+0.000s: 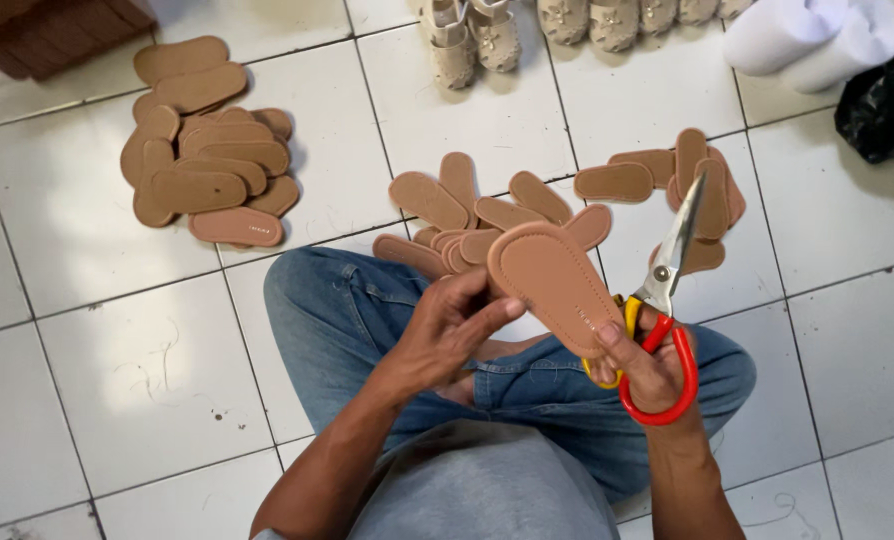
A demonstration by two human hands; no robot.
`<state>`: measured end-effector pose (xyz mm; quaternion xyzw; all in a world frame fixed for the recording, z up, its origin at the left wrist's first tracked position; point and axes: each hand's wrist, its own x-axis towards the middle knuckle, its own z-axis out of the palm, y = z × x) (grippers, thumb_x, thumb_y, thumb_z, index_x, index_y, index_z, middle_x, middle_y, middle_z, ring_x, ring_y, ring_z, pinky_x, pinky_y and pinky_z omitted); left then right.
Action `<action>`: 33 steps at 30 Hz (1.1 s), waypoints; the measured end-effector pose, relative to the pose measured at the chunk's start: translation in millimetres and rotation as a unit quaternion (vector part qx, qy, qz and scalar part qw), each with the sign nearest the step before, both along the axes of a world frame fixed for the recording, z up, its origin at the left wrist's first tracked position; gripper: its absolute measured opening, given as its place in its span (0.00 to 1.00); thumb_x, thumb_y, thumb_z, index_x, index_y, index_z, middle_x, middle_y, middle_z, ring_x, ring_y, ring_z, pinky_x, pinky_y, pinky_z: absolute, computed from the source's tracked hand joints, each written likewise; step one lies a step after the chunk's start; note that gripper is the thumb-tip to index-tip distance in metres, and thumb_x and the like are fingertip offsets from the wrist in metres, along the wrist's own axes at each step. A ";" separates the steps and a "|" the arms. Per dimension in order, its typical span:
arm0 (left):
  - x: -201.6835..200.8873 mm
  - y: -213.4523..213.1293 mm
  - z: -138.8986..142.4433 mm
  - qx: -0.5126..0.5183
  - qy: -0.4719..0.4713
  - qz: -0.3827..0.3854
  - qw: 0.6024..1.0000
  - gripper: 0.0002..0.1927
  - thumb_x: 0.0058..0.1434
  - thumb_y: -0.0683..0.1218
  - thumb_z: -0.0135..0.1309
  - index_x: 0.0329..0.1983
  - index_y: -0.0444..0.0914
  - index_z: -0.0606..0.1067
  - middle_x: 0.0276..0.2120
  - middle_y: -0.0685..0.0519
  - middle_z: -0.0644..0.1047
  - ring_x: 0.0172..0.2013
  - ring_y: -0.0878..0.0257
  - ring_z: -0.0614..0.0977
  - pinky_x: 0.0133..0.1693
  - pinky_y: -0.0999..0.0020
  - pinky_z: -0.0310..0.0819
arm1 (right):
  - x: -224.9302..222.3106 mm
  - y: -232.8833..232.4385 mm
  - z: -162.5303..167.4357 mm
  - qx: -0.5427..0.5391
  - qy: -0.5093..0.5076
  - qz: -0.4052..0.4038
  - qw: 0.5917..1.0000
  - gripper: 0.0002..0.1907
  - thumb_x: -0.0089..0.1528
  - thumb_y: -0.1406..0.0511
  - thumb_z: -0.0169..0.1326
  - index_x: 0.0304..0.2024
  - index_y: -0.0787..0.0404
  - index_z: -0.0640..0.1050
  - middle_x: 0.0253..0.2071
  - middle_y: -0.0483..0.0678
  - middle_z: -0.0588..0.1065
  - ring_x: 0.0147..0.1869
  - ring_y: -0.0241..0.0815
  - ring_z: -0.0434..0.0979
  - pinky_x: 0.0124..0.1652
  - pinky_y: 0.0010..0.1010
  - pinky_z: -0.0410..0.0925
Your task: The person sits cross-legged on the tiled floor among piles of sandal insoles and uses scissors to trim excess material from the edge of each insole. They work one insole at a time, placing trimmed pieces onto a finished pile and picking up the next insole to continue trimming.
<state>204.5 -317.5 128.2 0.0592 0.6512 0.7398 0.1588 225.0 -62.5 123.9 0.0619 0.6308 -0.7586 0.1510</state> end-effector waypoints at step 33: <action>-3.3 -0.8 5.1 0.113 0.087 -0.002 0.990 0.07 0.65 0.45 0.59 0.40 0.36 0.80 0.55 0.55 0.71 0.58 0.62 0.71 0.61 0.62 0.68 | 20.4 13.3 -36.1 -0.351 -0.201 0.045 0.914 0.08 0.70 0.65 0.49 0.38 0.64 0.72 0.19 0.42 0.63 0.17 0.32 0.65 0.17 0.25 0.63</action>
